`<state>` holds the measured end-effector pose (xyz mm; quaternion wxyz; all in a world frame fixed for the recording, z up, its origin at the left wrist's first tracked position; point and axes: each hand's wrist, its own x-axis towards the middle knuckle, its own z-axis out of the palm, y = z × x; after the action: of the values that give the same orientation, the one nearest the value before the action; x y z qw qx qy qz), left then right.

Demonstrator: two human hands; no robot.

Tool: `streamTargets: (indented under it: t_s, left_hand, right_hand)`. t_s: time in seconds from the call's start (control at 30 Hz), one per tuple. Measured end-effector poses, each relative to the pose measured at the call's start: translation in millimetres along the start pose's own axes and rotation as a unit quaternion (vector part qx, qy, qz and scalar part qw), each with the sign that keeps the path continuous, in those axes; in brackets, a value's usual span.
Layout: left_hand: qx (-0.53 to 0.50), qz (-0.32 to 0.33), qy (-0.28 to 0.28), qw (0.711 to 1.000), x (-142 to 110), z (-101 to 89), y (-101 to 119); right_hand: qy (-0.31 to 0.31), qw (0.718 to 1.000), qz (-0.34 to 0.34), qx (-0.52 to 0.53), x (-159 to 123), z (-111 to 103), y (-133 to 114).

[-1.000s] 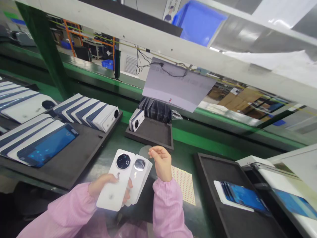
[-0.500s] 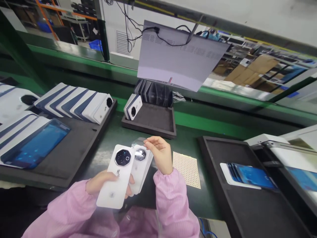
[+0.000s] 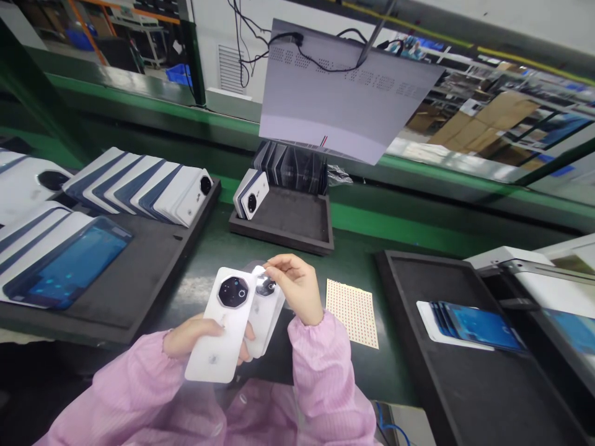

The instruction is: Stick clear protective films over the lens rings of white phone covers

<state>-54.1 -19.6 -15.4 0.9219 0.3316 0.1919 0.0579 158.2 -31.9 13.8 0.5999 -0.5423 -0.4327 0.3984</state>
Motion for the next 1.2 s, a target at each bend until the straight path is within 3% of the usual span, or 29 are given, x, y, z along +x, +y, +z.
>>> streamTargets:
  t_s: [0.33,0.73,1.2]
  left_hand:
    - [0.009,0.005,-0.006,1.0,1.1,-1.3,-1.4]
    - [0.019,-0.009,0.017,1.0,3.2,-0.4,-4.1]
    - [0.032,-0.01,0.03,0.999,4.6,-2.1,-6.7]
  right_hand:
    - [-0.018,1.0,-0.018,-0.006,-1.1,-2.2,1.0]
    - [-0.151,0.985,-0.044,-0.076,-6.6,2.8,1.4]
    - [-0.183,0.968,-0.085,-0.148,-6.6,8.2,-6.1]
